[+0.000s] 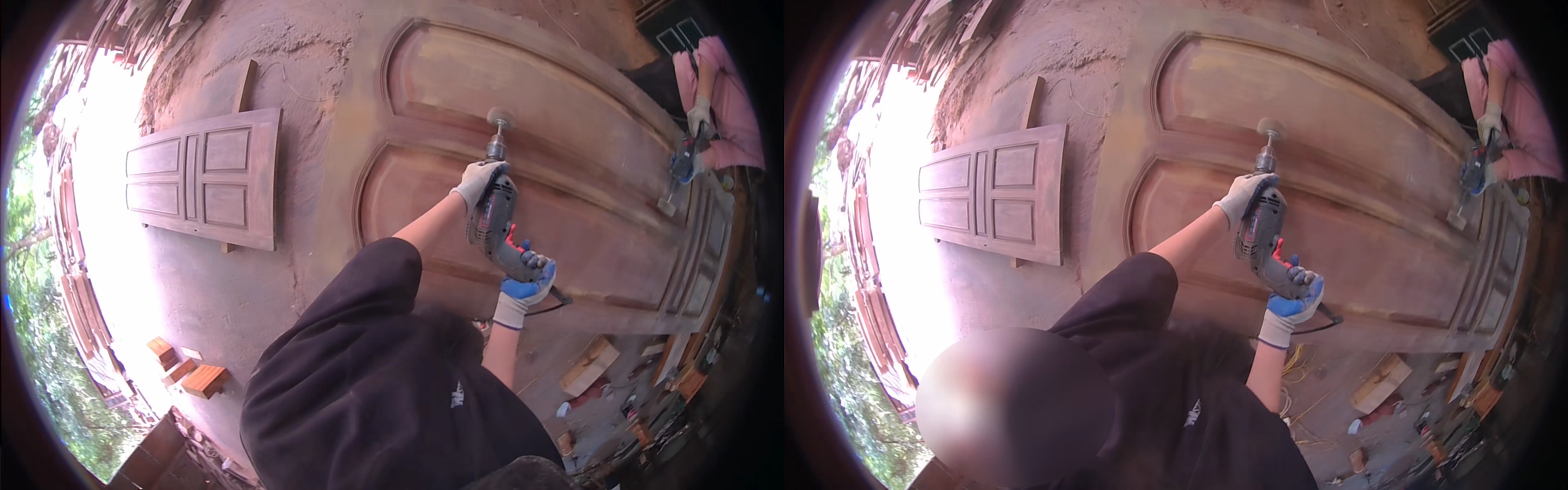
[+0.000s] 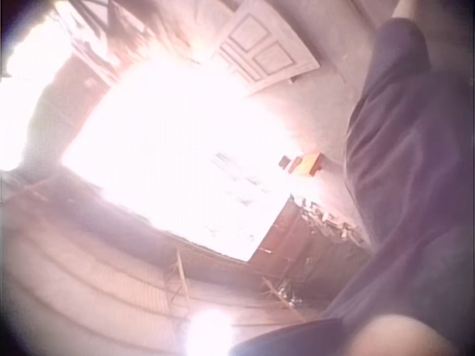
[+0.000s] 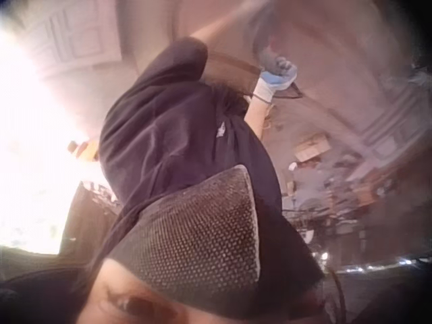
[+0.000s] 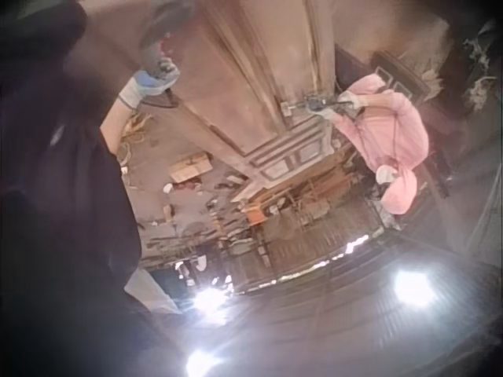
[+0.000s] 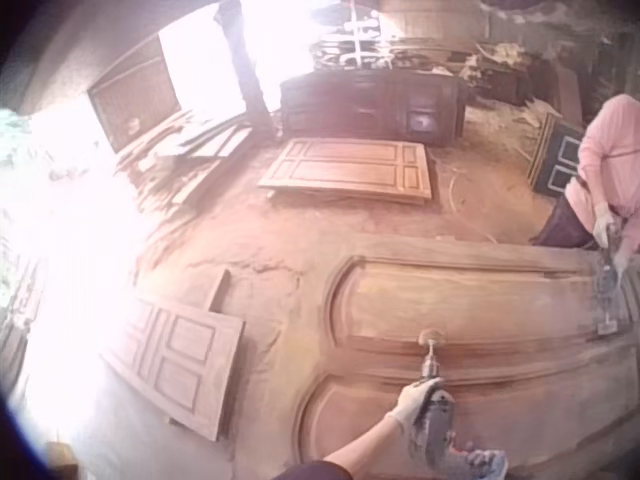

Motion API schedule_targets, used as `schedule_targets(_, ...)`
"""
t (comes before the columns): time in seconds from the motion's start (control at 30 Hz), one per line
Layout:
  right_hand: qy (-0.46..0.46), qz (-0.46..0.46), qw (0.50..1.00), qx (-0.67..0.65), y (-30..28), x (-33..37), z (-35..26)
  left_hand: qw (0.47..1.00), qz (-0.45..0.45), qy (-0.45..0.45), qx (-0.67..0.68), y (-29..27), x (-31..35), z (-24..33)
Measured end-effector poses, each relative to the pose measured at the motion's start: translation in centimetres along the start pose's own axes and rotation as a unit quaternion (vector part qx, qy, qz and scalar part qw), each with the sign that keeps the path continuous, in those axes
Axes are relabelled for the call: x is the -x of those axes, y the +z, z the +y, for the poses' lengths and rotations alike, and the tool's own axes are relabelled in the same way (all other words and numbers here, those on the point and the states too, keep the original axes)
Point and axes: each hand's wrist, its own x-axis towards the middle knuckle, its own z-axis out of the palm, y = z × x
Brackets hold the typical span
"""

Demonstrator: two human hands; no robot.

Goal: The person uses a handheld electric sander to smooth the surface of a large wooden door lying on the floor. They move the sander across panels and edges while another person works nearby on a similar door.

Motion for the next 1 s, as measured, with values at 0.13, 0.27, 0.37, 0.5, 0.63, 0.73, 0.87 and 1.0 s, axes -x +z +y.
schedule_targets(0.13,-0.014,-0.133,0.990,-0.054,5.3,-5.2,0.2,0.992,-0.052,0.112,0.029,0.3,-2.9,4.8)
schedule_targets(0.27,0.064,-0.030,0.997,-0.019,12.5,-11.2,4.9,0.998,0.006,0.046,0.050,-2.2,-9.4,12.0)
schedule_targets(0.37,0.064,-0.049,0.996,-0.048,16.7,-12.9,9.1,0.994,0.044,0.096,0.017,-4.9,-12.5,16.0)
schedule_targets(0.5,0.106,-0.032,0.991,-0.077,19.5,-13.9,12.5,0.982,0.129,0.130,-0.050,-8.0,-14.0,18.9)
schedule_targets(0.63,0.127,-0.048,0.987,-0.091,19.3,-15.2,12.7,0.986,0.114,0.123,0.001,-8.5,-14.9,19.1)
schedule_targets(0.73,0.078,-0.047,0.995,-0.046,17.5,-16.3,10.1,0.992,0.089,0.091,0.011,-5.2,-15.5,17.3)
schedule_targets(0.87,0.022,0.022,0.999,-0.005,15.3,-18.0,4.7,0.998,-0.007,0.046,0.041,2.8,-16.0,14.8)
schedule_targets(1.0,0.023,0.009,0.999,-0.029,14.2,-18.6,1.8,0.997,0.020,0.026,-0.072,6.6,-15.7,14.0)
